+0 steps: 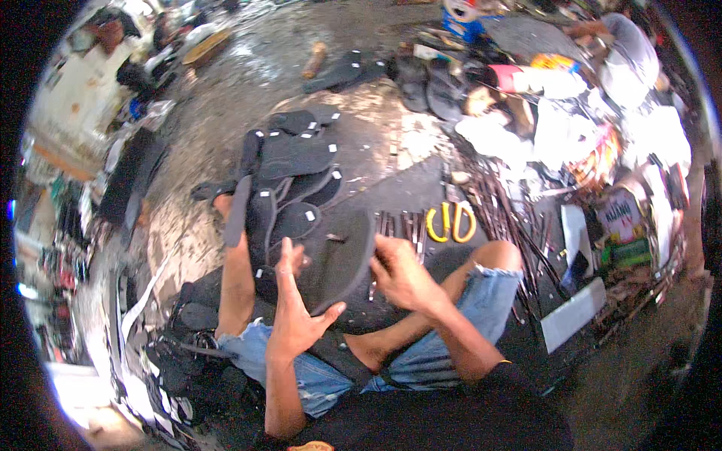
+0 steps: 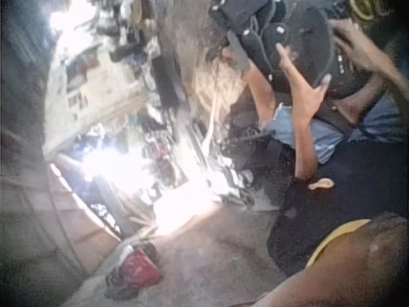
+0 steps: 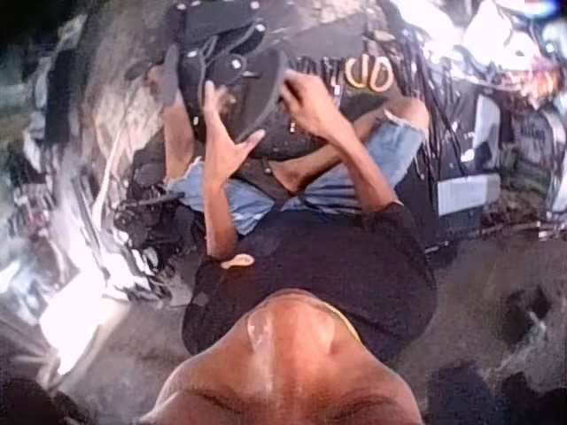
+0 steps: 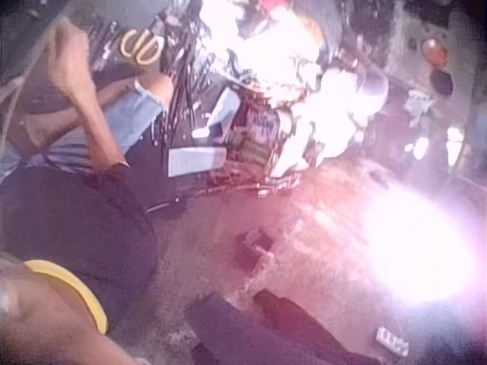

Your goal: The person sits on the floor and assembles black sandals by inserting thin straps into pre-punched holes on the soles. They handle multiple sandals one at a time, threading and adjusting the straps by hand, then placing finished units aside.

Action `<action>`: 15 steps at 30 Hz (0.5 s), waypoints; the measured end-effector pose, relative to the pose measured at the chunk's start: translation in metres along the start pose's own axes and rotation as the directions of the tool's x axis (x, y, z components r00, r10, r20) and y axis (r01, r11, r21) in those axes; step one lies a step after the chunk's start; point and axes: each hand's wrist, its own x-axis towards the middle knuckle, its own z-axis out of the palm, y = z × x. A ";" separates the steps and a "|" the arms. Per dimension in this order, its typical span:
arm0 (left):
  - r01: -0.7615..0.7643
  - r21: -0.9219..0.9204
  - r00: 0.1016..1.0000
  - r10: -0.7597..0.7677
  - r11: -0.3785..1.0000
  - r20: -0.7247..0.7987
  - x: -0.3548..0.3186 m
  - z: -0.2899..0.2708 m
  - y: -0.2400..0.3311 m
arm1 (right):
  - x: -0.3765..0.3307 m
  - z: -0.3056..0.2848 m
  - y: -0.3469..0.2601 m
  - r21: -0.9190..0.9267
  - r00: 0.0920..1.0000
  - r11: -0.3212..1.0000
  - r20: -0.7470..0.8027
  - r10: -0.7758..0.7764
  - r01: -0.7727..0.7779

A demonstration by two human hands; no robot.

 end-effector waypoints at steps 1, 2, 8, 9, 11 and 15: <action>0.112 -0.160 0.994 -0.108 0.981 0.030 -0.015 -0.003 -0.029 | 0.010 0.004 0.000 -0.238 1.000 0.971 0.019 -0.011 0.015; 0.298 -0.326 0.953 -0.299 0.897 0.049 -0.020 0.004 -0.029 | 0.017 0.006 -0.002 -0.483 1.000 0.875 0.012 -0.014 0.018; 0.133 0.096 0.966 -0.107 0.987 -0.235 -0.035 0.035 -0.034 | 0.009 0.028 0.007 -0.665 0.970 0.740 -0.103 -0.219 0.096; 0.139 0.135 0.965 -0.104 0.981 -0.241 -0.035 0.037 -0.032 | 0.015 0.030 0.001 -0.735 0.948 0.666 -0.105 -0.299 0.128; 0.149 0.122 0.926 -0.095 0.981 -0.366 -0.033 0.040 -0.043 | 0.014 0.033 0.000 -0.741 0.970 0.669 -0.110 -0.216 0.065; 0.205 -0.673 0.808 -0.511 0.710 -0.294 -0.033 0.022 -0.045 | -0.014 0.035 0.005 -0.474 0.991 0.879 -0.132 -0.021 -0.044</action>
